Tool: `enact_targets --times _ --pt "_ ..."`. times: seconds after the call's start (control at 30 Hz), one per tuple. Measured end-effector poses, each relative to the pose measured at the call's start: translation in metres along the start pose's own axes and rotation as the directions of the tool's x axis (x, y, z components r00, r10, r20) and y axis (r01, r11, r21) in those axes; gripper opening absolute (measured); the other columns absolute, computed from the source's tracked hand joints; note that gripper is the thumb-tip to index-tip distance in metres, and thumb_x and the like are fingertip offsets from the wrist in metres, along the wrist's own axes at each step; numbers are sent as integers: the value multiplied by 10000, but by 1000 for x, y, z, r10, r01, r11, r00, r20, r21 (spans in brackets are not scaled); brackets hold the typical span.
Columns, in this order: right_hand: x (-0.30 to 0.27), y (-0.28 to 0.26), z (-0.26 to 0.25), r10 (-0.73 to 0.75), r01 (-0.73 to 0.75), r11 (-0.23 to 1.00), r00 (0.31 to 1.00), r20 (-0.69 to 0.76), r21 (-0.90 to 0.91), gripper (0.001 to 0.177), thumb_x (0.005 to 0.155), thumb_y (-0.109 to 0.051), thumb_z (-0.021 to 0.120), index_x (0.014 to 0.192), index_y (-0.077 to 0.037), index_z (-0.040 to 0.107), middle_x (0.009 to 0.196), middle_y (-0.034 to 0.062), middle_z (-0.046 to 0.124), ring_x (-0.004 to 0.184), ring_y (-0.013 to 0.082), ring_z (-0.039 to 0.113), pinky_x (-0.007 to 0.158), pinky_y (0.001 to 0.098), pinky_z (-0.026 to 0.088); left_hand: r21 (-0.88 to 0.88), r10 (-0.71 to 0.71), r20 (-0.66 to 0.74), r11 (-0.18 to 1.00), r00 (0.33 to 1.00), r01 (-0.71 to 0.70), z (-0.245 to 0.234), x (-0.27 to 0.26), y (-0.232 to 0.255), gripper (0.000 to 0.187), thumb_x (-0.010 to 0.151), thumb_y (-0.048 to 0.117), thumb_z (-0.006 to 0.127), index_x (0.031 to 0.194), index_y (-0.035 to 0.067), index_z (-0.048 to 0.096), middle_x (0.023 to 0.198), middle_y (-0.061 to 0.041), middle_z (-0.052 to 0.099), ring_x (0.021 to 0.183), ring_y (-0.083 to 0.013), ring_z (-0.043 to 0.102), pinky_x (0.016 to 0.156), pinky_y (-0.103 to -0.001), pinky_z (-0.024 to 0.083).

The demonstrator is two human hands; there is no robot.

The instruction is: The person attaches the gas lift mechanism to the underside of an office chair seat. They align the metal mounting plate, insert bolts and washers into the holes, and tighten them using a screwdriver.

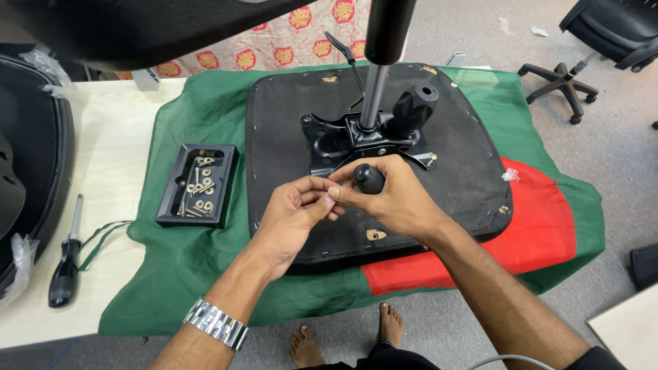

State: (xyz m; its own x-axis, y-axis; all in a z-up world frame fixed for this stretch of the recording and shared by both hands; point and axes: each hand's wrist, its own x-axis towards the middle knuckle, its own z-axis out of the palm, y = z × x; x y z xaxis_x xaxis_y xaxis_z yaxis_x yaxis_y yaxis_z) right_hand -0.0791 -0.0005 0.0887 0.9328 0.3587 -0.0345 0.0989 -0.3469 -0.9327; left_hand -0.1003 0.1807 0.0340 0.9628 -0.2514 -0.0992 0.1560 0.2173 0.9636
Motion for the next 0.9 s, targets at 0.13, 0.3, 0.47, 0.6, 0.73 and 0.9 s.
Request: enact_targets --times 0.13,0.3,0.47,0.6,0.73,0.9 --pt "1 7 -10 -44 42 996 999 29 83 295 847 -200 785 1075 -14 772 833 -5 798 785 51 742 773 232 611 -142 -29 -31 990 999 24 5 6 -4 201 962 41 626 1150 -6 681 982 -53 712 874 -109 643 851 -257 550" --pt "0 25 -26 15 -16 994 1000 -13 -108 302 842 -228 817 1060 -24 772 805 53 723 722 89 633 670 290 547 -69 -14 -143 998 990 4 -1 22 -5 234 963 62 617 1165 39 733 1007 -35 711 869 -98 630 798 -255 533" --pt "-4 49 -55 3 0 892 1000 6 -453 281 819 -244 795 1012 -43 760 801 103 759 716 192 729 701 339 569 11 48 -248 999 968 -47 -11 45 -6 185 912 68 710 1095 48 725 965 0 719 847 -78 621 739 -250 495" --pt "-6 71 -69 6 6 874 1000 24 -485 253 808 -220 781 987 -44 749 856 132 768 782 247 762 748 361 584 78 95 -352 994 931 -72 -16 58 -9 208 852 49 787 1052 51 730 916 16 711 832 -57 637 771 -236 516" --pt "-4 91 -70 133 -109 858 991 12 -502 258 790 -223 784 985 -65 723 898 139 770 826 276 765 776 379 588 167 69 -453 986 889 8 -21 75 -11 293 840 48 792 1125 52 727 908 15 711 777 -60 631 733 -245 498" --pt "-1 105 -68 129 -155 869 988 -87 -470 257 781 -297 787 933 -94 742 880 123 785 829 298 761 784 404 577 382 122 -540 917 833 114 -35 109 -12 212 847 41 797 1059 48 795 858 -13 714 753 -79 631 711 -257 517"
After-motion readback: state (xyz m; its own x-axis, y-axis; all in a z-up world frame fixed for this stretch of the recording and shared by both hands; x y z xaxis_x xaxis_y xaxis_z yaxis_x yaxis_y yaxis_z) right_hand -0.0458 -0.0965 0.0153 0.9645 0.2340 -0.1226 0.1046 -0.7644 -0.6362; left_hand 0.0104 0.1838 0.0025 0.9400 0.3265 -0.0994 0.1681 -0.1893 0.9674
